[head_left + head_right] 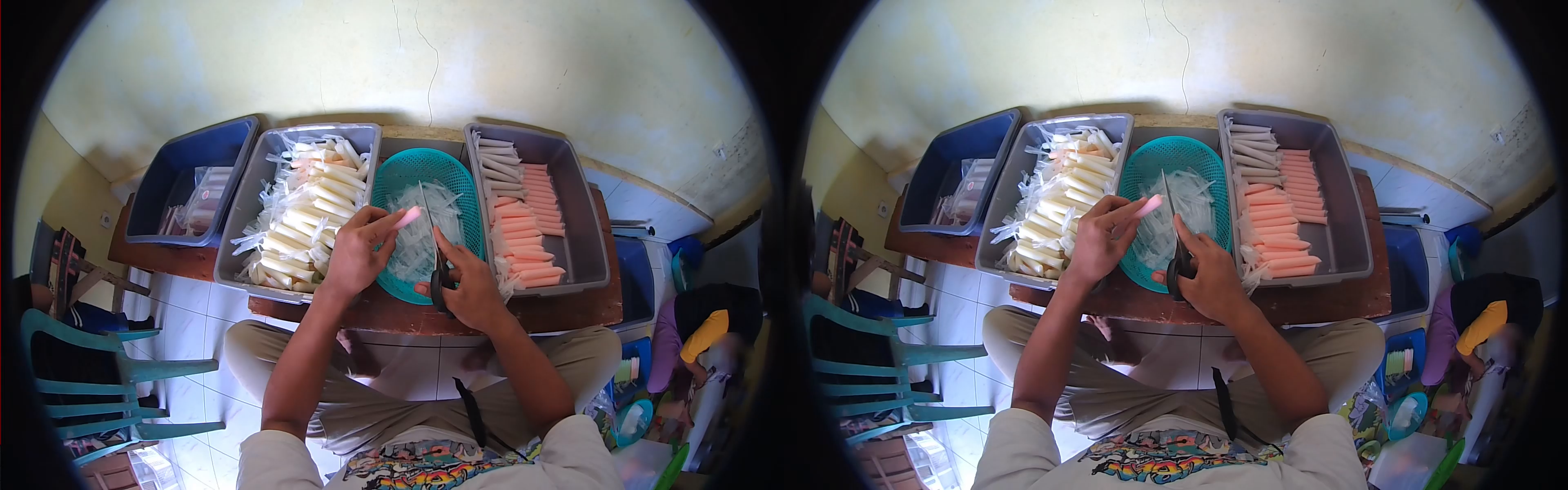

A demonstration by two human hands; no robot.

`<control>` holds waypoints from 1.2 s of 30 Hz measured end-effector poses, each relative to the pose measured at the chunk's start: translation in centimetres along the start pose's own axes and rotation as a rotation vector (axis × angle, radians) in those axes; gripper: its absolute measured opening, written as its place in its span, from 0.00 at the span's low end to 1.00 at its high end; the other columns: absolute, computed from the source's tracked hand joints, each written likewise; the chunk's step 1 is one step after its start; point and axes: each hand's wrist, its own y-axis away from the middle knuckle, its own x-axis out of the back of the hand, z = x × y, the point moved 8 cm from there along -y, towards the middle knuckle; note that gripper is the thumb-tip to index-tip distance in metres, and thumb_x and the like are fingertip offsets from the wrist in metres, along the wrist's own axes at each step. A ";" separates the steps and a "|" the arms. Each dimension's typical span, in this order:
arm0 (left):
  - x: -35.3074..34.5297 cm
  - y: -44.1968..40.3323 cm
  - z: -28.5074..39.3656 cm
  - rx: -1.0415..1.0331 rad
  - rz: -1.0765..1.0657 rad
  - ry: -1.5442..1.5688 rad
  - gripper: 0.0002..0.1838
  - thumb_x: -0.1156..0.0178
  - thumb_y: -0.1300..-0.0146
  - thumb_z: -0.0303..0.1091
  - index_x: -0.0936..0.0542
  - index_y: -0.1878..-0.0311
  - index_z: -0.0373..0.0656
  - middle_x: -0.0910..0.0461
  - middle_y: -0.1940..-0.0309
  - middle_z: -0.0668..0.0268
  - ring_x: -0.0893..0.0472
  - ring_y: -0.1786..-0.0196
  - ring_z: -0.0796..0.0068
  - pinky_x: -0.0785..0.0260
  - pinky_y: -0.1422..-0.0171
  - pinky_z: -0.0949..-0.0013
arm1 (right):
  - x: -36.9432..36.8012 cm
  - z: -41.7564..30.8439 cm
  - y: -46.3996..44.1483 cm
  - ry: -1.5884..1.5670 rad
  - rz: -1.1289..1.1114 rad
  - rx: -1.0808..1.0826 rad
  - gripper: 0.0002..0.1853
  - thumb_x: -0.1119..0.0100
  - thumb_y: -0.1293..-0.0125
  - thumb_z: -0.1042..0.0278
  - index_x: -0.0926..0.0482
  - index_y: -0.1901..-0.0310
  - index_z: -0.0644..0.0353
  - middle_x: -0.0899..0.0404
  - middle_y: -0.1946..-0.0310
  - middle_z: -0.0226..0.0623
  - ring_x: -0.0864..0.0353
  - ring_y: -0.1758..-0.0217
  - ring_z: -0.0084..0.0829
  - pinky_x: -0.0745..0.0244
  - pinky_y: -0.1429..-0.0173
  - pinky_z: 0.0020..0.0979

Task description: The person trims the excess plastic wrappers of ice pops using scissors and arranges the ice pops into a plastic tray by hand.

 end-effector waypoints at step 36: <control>1.4 -0.1 -1.1 0.158 0.152 0.235 0.19 0.29 0.34 0.21 0.10 0.41 0.44 0.11 0.54 0.59 0.12 0.59 0.70 0.22 0.57 0.68 | -6.4 6.8 -8.5 0.644 -0.110 -0.388 0.49 0.25 0.38 0.57 0.38 0.18 0.61 0.27 0.33 0.60 0.15 0.37 0.61 0.17 0.34 0.52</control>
